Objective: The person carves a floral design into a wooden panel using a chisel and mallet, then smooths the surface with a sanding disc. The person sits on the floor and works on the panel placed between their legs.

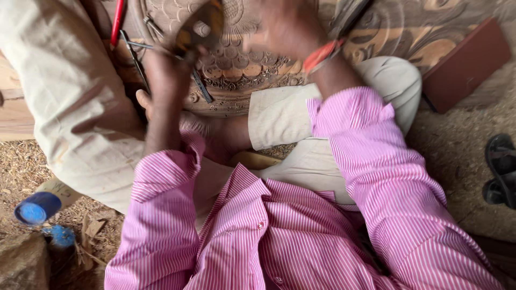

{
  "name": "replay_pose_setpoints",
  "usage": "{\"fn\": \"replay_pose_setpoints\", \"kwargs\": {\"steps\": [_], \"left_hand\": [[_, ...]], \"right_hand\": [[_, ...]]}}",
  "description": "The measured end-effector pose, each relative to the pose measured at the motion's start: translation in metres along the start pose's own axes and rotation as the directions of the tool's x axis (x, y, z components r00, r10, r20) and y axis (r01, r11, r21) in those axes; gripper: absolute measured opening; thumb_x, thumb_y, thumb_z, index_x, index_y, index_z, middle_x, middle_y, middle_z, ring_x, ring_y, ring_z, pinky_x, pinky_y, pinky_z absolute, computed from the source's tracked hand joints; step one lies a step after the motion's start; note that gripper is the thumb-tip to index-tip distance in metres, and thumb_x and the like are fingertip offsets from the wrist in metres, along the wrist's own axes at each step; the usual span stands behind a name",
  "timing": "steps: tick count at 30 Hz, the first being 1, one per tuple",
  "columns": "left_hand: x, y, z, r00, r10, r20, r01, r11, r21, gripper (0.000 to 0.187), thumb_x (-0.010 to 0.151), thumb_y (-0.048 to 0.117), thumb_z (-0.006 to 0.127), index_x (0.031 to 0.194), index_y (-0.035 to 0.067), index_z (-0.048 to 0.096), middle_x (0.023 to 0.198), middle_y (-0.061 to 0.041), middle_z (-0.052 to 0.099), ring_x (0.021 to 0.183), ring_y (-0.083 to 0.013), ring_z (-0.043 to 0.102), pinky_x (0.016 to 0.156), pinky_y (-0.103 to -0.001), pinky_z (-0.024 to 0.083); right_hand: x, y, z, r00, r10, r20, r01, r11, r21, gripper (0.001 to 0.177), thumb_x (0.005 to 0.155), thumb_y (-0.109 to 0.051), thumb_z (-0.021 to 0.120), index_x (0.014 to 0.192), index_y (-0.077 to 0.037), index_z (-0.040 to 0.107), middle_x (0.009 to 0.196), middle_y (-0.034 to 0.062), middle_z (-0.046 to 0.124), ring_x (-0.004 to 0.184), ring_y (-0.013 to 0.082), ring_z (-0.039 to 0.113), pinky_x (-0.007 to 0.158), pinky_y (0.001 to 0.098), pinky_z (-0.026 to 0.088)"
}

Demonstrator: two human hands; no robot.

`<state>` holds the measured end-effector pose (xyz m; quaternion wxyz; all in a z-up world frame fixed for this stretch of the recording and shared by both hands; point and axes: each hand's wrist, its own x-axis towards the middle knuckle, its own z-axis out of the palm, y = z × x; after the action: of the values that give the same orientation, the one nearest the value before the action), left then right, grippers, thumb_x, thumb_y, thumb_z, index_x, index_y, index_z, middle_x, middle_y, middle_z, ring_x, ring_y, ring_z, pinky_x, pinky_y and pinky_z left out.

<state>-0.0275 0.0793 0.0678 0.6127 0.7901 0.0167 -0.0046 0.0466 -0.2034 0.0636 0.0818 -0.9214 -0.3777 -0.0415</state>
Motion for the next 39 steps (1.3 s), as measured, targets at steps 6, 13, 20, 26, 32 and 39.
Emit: {"fn": "replay_pose_setpoints", "kwargs": {"steps": [6, 13, 20, 26, 32, 39], "left_hand": [[-0.028, -0.001, 0.041, 0.939, -0.282, 0.197, 0.319, 0.929, -0.187, 0.025, 0.091, 0.007, 0.082, 0.114, -0.001, 0.075, 0.099, -0.007, 0.080, 0.083, -0.0125, 0.072, 0.075, -0.028, 0.061], [-0.042, -0.006, 0.057, 0.972, -0.234, -0.007, 0.218, 0.913, -0.344, 0.041, 0.105, 0.020, 0.064, 0.139, -0.003, 0.058, 0.116, -0.010, 0.076, 0.099, -0.0168, 0.073, 0.084, -0.030, 0.061], [-0.051, -0.001, 0.052, 0.991, 0.080, -0.105, 0.030, 0.636, 0.771, 0.057, 0.104, 0.035, 0.060, 0.148, -0.001, 0.051, 0.153, -0.021, 0.048, 0.144, -0.0404, 0.040, 0.121, -0.052, 0.034], [-0.033, -0.027, 0.055, 0.984, 0.120, -0.132, 0.061, 0.470, 0.880, 0.073, 0.110, 0.046, 0.046, 0.164, -0.001, 0.034, 0.172, -0.023, 0.015, 0.159, -0.0390, 0.008, 0.127, -0.058, 0.006], [0.000, -0.035, 0.049, 0.960, -0.010, -0.279, 0.226, 0.613, 0.757, 0.068, 0.113, 0.051, 0.044, 0.166, 0.009, 0.035, 0.173, -0.020, 0.012, 0.159, -0.0396, 0.006, 0.126, -0.066, 0.004], [0.003, -0.034, 0.048, 0.953, -0.084, -0.292, 0.279, 0.627, 0.728, 0.067, 0.116, 0.053, 0.047, 0.172, 0.018, 0.033, 0.176, -0.017, 0.009, 0.161, -0.0389, 0.005, 0.127, -0.068, 0.004]], "right_hand": [[-0.010, -0.067, -0.054, 0.992, -0.119, -0.037, 0.122, 0.985, 0.119, 0.123, 0.060, -0.045, 0.097, 0.165, -0.034, 0.035, 0.167, 0.0159, 0.020, 0.152, 0.0414, 0.036, 0.121, 0.0592, 0.039], [-0.023, -0.052, -0.043, 0.995, 0.097, 0.014, -0.096, 0.947, 0.306, 0.090, 0.068, -0.044, 0.094, 0.149, -0.029, 0.057, 0.158, 0.0139, 0.033, 0.133, 0.0385, 0.054, 0.111, 0.0499, 0.050], [-0.040, -0.020, -0.027, 0.930, 0.351, -0.108, -0.301, 0.898, 0.321, 0.074, 0.077, -0.047, 0.094, 0.138, -0.018, 0.065, 0.150, 0.0229, 0.036, 0.124, 0.0405, 0.060, 0.103, 0.0474, 0.054], [-0.036, -0.043, -0.014, 0.979, 0.199, -0.051, -0.187, 0.965, 0.184, 0.075, 0.074, -0.045, 0.092, 0.141, -0.021, 0.066, 0.158, 0.0303, 0.021, 0.141, 0.0525, 0.039, 0.109, 0.0542, 0.045], [0.004, -0.035, -0.017, 0.998, 0.058, 0.015, -0.059, 0.987, 0.147, 0.060, 0.085, -0.048, 0.087, 0.138, -0.025, 0.072, 0.166, 0.0284, 0.011, 0.151, 0.0544, 0.022, 0.116, 0.0552, 0.041], [0.042, -0.009, 0.002, 0.994, -0.093, 0.062, 0.094, 0.995, -0.020, 0.056, 0.075, -0.041, 0.096, 0.126, -0.025, 0.080, 0.169, 0.0164, 0.020, 0.151, 0.0417, 0.029, 0.113, 0.0514, 0.053]]}}
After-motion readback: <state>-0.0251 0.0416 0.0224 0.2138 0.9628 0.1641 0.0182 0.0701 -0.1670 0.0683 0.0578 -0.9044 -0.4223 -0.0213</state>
